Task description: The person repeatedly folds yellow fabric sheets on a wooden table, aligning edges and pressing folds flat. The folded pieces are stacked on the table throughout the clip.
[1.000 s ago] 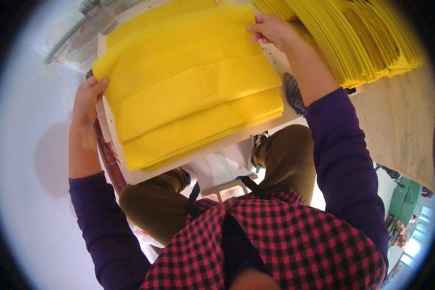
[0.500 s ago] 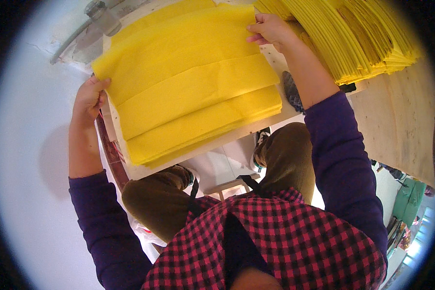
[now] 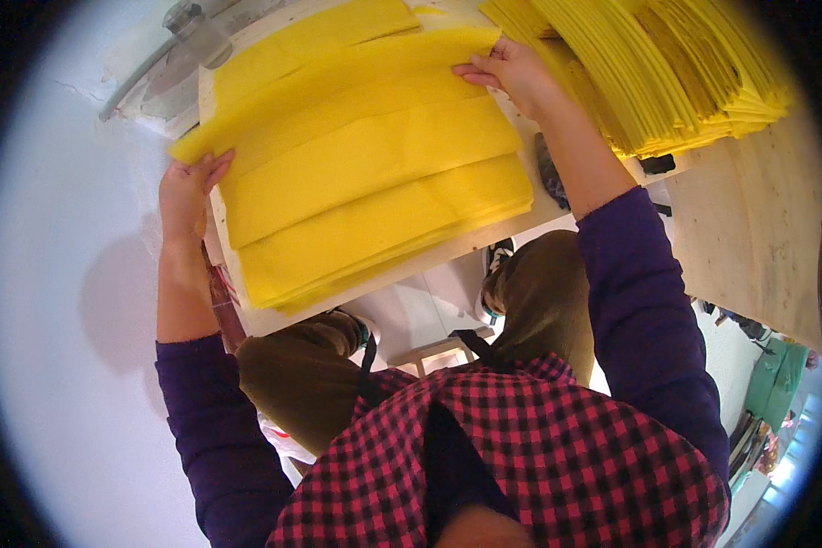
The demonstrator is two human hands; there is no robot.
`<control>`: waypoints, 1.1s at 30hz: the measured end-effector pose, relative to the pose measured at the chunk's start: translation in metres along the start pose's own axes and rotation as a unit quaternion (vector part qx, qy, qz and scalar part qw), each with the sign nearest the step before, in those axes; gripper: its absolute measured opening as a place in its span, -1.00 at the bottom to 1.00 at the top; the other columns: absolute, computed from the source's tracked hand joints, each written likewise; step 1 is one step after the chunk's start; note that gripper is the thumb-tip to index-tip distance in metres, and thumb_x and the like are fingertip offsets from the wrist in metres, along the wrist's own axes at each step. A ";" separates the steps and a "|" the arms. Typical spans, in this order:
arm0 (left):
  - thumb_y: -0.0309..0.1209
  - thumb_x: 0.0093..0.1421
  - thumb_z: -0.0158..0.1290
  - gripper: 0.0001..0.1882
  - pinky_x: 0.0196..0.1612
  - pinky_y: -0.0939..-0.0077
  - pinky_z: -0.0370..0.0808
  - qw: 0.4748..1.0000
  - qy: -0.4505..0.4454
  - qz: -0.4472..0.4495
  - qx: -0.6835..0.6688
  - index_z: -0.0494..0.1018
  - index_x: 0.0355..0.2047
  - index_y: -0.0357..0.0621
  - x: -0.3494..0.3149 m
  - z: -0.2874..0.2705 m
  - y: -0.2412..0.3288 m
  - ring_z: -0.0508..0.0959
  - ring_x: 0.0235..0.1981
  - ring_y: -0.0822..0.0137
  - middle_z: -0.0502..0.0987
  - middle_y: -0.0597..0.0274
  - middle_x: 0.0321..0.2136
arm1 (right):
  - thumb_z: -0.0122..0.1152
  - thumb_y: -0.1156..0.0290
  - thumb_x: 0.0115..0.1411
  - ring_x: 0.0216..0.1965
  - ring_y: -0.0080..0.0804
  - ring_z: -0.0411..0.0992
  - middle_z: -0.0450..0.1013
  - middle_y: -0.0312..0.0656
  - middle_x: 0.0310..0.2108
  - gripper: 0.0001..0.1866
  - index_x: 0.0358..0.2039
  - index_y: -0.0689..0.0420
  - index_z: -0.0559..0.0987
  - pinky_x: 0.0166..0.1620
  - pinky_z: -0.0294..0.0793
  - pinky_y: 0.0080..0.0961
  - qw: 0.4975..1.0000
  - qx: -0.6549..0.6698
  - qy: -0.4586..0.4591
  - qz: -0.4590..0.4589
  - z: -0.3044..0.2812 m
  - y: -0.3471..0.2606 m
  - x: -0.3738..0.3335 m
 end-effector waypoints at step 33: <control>-0.44 0.26 -0.10 -0.74 0.10 0.45 0.31 0.902 0.053 0.236 0.358 0.47 -0.09 -0.19 -0.049 0.046 0.066 0.46 0.00 0.24 0.51 0.12 -0.08 | -0.08 0.73 0.13 -0.03 -0.37 0.41 0.49 -0.13 -0.10 -0.76 -0.51 0.17 0.52 0.07 0.34 -0.52 0.989 0.023 -0.042 -0.143 -0.007 0.027 -0.021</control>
Point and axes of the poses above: each hand's wrist, its own x-axis towards the middle knuckle, its own z-axis out of the palm, y = z × x, the point moved 7 cm from there along x, towards the middle knuckle
